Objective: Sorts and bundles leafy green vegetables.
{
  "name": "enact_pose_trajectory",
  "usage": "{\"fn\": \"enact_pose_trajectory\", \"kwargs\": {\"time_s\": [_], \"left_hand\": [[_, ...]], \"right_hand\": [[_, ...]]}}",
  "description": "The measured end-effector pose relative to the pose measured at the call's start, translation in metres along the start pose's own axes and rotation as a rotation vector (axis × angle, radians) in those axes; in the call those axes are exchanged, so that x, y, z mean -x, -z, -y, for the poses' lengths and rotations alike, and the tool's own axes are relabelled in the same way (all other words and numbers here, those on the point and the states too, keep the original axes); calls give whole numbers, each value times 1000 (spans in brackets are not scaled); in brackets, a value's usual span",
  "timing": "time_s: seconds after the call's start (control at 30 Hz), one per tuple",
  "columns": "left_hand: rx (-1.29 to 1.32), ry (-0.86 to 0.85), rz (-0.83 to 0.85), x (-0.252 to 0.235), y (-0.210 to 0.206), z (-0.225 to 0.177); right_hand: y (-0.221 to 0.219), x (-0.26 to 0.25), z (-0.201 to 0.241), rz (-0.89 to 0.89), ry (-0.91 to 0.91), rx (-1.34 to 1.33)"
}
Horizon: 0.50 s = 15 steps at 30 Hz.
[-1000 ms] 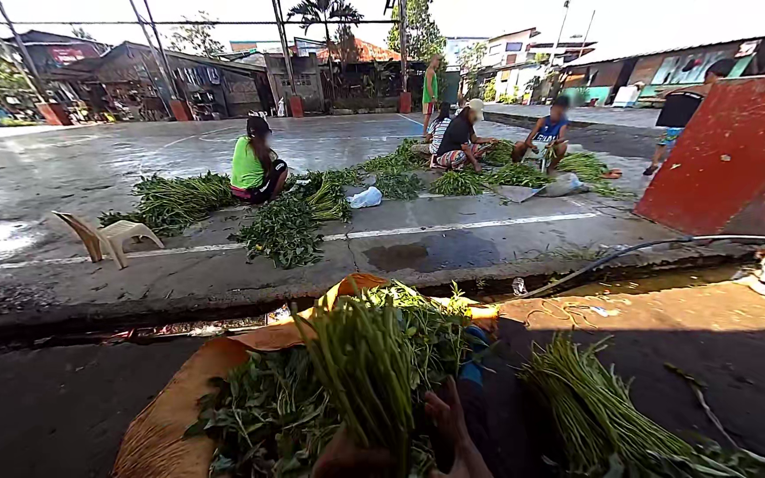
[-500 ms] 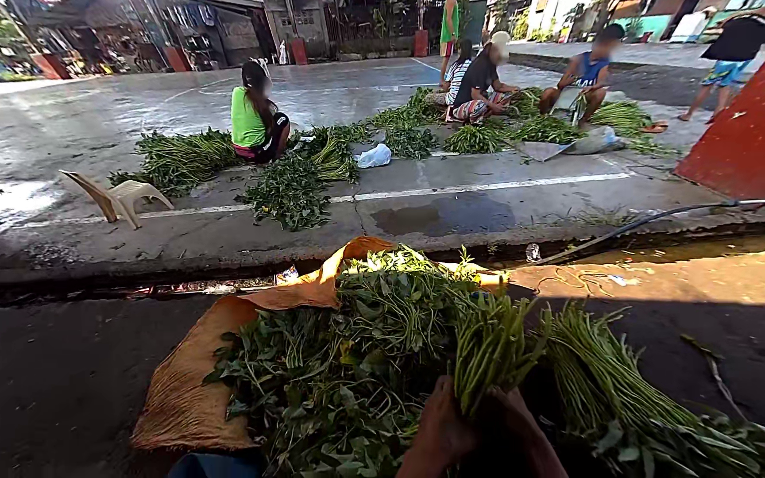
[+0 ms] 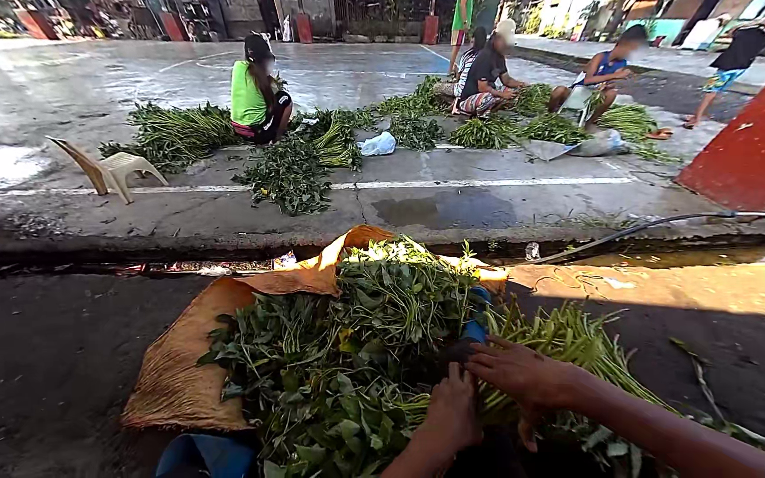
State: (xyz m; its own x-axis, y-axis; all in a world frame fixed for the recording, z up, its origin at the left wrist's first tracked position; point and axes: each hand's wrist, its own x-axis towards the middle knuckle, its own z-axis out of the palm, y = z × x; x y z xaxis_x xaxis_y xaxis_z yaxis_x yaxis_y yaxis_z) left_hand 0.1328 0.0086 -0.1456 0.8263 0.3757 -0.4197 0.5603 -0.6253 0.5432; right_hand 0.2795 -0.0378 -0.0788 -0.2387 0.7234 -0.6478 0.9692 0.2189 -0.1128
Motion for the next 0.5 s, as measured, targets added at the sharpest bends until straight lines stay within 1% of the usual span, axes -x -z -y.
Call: {"fn": "enact_pose_trajectory", "kwargs": {"time_s": [0.1,0.27,0.3,0.37,0.4,0.5], "left_hand": [[66,4,-32,5,3,6],[147,13,-87,9,-1,14],[155,1,-86,9,-2,15],[174,-39,-91,8,-2,19],[180,-65,-91,9,-2,21],[153,-136,-81,10,0,25]], "right_hand": [[-16,-2,-15,-55,34,0],[-36,-4,-14,-151,39,34],[-42,-3,-12,-199,39,36],[-56,-3,-11,-350,60,50],[-61,-5,-11,-390,66,37],[-60,-8,-13,-359,51,8]]}}
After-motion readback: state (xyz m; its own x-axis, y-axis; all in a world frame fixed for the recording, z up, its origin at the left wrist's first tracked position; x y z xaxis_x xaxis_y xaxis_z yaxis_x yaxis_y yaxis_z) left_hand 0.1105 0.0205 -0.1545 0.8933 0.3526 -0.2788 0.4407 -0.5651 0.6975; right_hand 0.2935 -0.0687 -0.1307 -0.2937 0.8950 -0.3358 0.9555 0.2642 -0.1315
